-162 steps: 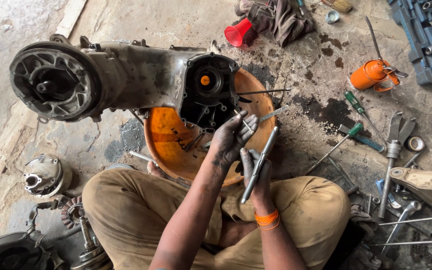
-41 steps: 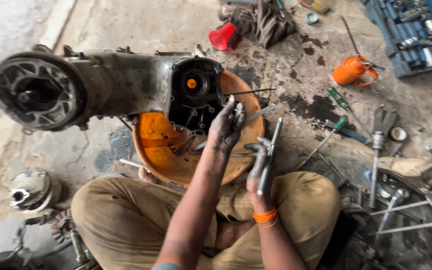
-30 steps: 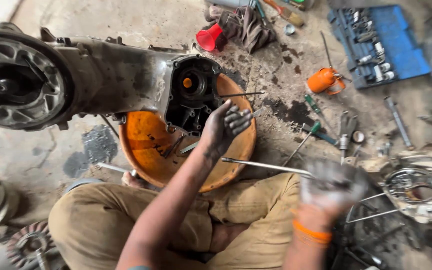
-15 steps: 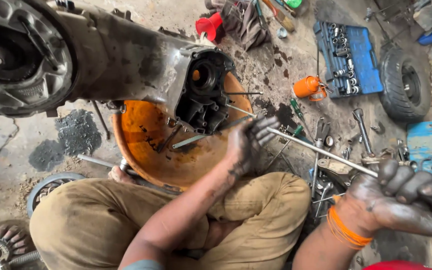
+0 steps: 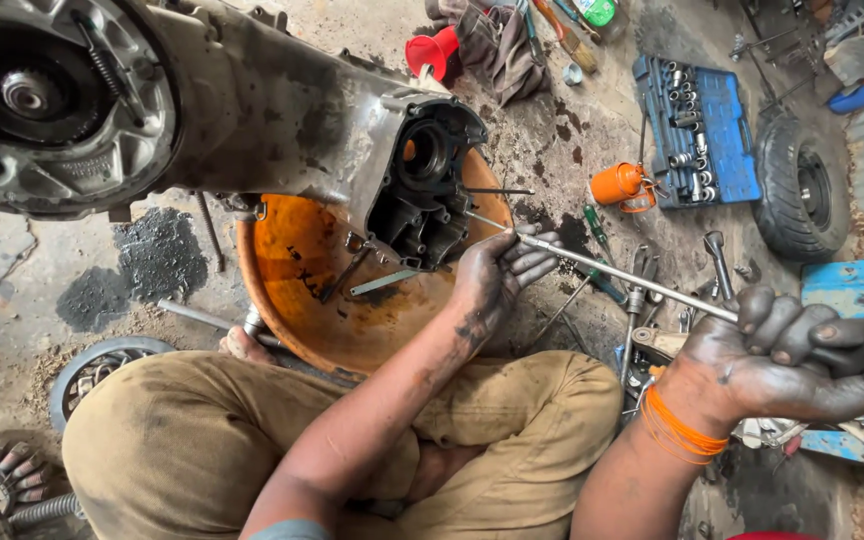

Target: The person sits on the workshop floor working on a scooter engine casing held in an orange basin. They use a T-handle socket wrench to loosen and remove bolts from the black crankcase cover, reposition the wrench repeatedly, and use a screwdriver to pry and adjust parts inside the casing.

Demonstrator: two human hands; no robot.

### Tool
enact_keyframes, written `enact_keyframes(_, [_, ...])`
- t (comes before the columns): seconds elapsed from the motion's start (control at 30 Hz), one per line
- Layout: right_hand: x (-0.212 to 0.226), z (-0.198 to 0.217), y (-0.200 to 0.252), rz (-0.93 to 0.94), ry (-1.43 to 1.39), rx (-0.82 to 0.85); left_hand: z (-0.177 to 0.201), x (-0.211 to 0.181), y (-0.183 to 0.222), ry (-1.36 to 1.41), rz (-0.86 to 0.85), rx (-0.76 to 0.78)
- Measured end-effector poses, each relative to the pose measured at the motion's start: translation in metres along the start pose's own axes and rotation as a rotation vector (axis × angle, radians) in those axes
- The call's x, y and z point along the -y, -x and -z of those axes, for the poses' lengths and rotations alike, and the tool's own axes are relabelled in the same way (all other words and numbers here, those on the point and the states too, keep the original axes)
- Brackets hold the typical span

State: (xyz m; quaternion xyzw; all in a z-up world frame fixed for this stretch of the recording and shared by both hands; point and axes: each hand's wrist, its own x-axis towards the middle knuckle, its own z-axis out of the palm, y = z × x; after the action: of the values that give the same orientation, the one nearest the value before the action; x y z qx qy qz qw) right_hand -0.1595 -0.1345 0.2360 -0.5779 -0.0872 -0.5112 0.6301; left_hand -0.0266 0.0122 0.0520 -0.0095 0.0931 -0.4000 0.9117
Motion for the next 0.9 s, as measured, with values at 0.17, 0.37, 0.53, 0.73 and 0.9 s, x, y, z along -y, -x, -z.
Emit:
enact_keyframes(0.17, [-0.007,0.034,-0.026,-0.298,-0.275,0.194,0.006,0.005,-0.004,0.003,0.019,-0.002])
enact_keyframes(0.37, [-0.015,0.034,-0.022,-0.316,-0.641,0.349,0.007,0.006,-0.004,-0.06,0.018,-0.014])
enact_keyframes(0.53, [-0.031,0.061,-0.014,-0.307,-0.83,0.481,-0.003,0.001,0.004,-0.067,0.009,-0.019])
enact_keyframes(0.73, [-0.031,0.088,-0.014,-0.364,-0.731,0.306,-0.005,0.001,0.006,-0.106,-0.037,-0.02])
enact_keyframes(0.9, [-0.01,0.006,-0.005,-0.293,-0.359,0.116,-0.005,0.002,0.004,-0.106,-0.03,-0.028])
